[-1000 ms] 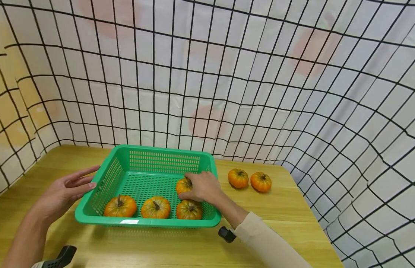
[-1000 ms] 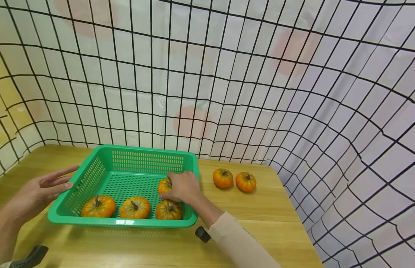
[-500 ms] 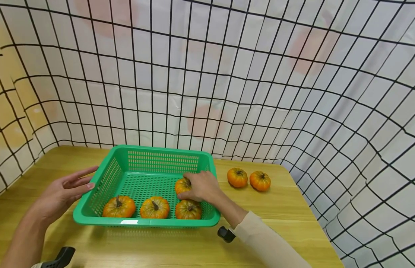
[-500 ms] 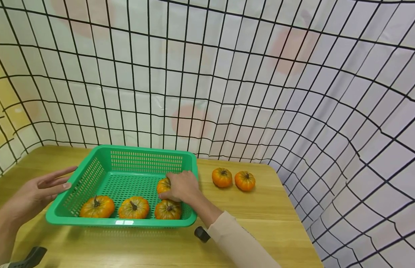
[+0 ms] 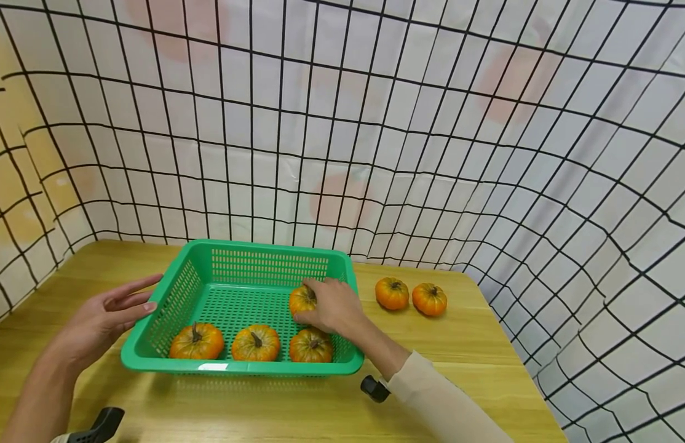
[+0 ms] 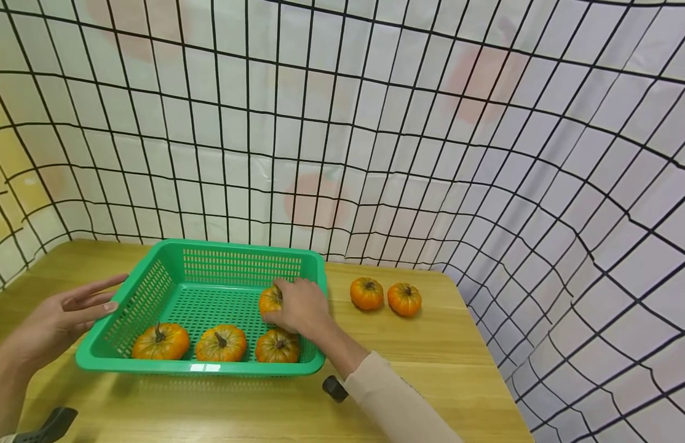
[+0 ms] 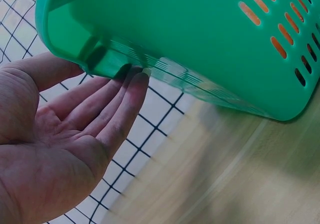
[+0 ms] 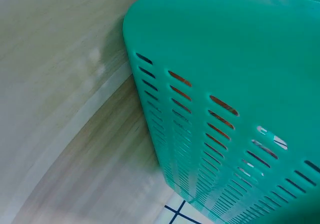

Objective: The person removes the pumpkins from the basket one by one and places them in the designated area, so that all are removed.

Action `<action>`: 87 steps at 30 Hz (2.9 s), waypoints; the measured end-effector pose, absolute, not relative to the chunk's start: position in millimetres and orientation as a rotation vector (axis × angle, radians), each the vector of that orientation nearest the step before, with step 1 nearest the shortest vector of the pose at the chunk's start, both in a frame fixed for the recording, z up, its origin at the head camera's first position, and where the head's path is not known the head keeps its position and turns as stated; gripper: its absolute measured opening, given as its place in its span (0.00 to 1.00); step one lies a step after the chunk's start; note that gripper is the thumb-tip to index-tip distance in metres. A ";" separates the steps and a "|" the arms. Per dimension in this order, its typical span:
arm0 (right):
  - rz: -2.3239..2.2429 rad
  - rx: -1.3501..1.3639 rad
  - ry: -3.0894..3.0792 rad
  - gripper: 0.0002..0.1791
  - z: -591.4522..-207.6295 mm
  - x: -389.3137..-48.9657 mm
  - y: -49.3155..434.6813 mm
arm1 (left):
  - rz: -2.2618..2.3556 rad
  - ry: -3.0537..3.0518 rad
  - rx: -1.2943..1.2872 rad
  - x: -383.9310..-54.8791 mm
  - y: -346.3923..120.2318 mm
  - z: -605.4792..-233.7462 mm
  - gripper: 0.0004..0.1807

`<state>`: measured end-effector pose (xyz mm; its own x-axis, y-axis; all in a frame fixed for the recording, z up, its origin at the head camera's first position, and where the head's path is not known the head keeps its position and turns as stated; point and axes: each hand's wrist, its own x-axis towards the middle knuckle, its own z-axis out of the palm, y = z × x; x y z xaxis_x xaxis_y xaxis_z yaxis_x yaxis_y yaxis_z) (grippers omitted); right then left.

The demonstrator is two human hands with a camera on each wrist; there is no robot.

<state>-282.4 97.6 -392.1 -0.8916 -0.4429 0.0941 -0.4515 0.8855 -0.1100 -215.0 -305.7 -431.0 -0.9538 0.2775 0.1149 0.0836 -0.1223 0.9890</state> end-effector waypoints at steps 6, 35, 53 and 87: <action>0.440 0.613 -2.992 0.42 -390.0 -282.4 97.4 | 2.223 1.979 0.417 -215.4 -305.9 -430.6 0.30; 0.933 0.517 -2.853 0.41 -372.7 -285.0 108.2 | 2.217 1.988 0.394 -215.2 -305.6 -430.7 0.31; 0.824 0.482 -2.879 0.40 -333.5 -273.6 146.4 | 2.233 2.021 0.380 -216.3 -305.5 -430.5 0.30; 0.730 0.311 -2.888 0.39 -347.8 -264.8 228.1 | 2.320 1.810 0.468 -217.0 -307.1 -431.6 0.31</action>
<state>-264.8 228.1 -347.8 -0.9677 -0.1637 0.1915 -0.2351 0.8601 -0.4526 -217.0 -307.1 -431.6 -0.9378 0.3154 0.1451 0.0639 -0.2538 0.9651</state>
